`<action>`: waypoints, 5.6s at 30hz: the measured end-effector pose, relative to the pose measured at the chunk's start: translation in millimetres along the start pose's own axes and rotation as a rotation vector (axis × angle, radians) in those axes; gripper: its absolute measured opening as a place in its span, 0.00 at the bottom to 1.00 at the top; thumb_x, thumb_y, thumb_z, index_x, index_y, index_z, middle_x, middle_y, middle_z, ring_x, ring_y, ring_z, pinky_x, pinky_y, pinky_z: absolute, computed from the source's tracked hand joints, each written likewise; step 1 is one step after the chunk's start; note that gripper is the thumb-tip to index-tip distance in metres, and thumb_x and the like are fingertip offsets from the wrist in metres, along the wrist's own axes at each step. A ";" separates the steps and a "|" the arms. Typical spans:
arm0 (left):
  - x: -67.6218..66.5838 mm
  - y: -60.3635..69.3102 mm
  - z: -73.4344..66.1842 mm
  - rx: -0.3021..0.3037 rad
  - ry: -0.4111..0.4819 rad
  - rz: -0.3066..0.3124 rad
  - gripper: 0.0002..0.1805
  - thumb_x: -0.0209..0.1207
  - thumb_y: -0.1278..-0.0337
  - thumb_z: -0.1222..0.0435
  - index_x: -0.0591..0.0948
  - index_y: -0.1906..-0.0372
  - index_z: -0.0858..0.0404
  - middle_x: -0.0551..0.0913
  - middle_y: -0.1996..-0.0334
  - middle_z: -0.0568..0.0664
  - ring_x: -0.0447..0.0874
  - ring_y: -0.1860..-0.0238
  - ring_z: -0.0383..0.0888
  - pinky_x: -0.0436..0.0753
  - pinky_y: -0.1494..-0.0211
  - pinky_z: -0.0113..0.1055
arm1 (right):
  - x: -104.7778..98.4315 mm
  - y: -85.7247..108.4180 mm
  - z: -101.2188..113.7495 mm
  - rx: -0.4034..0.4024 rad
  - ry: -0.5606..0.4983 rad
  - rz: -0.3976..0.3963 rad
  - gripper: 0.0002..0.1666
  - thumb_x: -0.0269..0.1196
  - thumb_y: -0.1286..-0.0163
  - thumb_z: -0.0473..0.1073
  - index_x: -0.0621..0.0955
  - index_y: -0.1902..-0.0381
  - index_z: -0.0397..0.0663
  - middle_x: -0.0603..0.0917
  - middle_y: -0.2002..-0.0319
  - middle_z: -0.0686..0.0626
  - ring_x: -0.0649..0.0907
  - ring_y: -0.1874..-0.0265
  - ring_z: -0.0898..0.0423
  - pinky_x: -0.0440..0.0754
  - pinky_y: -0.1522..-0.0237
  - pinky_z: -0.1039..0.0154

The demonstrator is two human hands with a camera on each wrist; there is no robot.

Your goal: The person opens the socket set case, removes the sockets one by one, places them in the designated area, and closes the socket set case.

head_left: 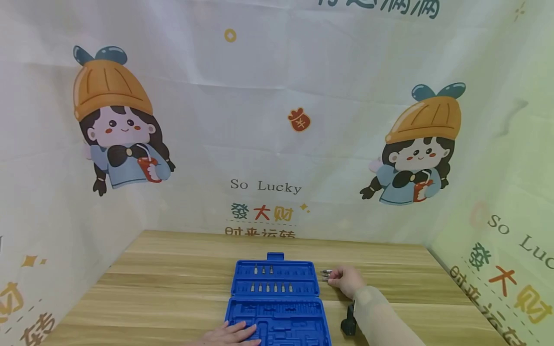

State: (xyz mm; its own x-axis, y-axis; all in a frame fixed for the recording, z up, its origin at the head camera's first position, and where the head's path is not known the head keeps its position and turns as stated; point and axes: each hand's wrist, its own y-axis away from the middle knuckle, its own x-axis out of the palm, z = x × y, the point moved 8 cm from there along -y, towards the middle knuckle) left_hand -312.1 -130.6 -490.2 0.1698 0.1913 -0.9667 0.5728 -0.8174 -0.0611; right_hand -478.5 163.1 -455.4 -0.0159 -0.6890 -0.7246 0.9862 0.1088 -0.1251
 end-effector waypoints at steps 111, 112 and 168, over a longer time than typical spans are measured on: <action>4.0 -9.8 4.7 -0.052 -0.035 -0.002 0.31 0.41 0.31 0.40 0.65 0.28 0.46 0.66 0.30 0.43 0.65 0.31 0.47 0.74 0.42 0.54 | 106.1 -20.9 93.6 0.273 -0.181 -0.013 0.06 0.69 0.39 0.49 0.88 0.64 0.58 0.73 0.45 0.35 0.61 0.37 0.30 0.55 0.39 0.31; 3.3 -9.0 3.3 -0.034 -0.051 -0.009 0.31 0.41 0.30 0.41 0.65 0.28 0.45 0.66 0.30 0.44 0.65 0.31 0.48 0.74 0.42 0.54 | 105.5 -20.6 94.0 0.272 -0.184 -0.016 0.06 0.69 0.38 0.48 0.88 0.64 0.58 0.73 0.45 0.35 0.60 0.37 0.30 0.54 0.39 0.30; 1.8 -1.4 1.8 0.015 -0.006 -0.008 0.30 0.44 0.29 0.44 0.61 0.26 0.43 0.62 0.28 0.47 0.62 0.30 0.50 0.72 0.41 0.56 | 5.0 -8.4 19.0 0.001 -0.339 0.039 0.09 0.66 0.36 0.38 0.83 0.62 0.36 0.84 0.66 0.48 0.82 0.65 0.50 0.78 0.61 0.53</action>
State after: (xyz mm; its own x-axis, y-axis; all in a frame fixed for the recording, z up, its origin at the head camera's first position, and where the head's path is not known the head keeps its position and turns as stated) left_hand -314.0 -130.1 -492.3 0.1604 0.1942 -0.9678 0.5619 -0.8241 -0.0722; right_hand -483.7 145.2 -445.1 0.0769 -0.8833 -0.4625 0.9852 0.1387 -0.1010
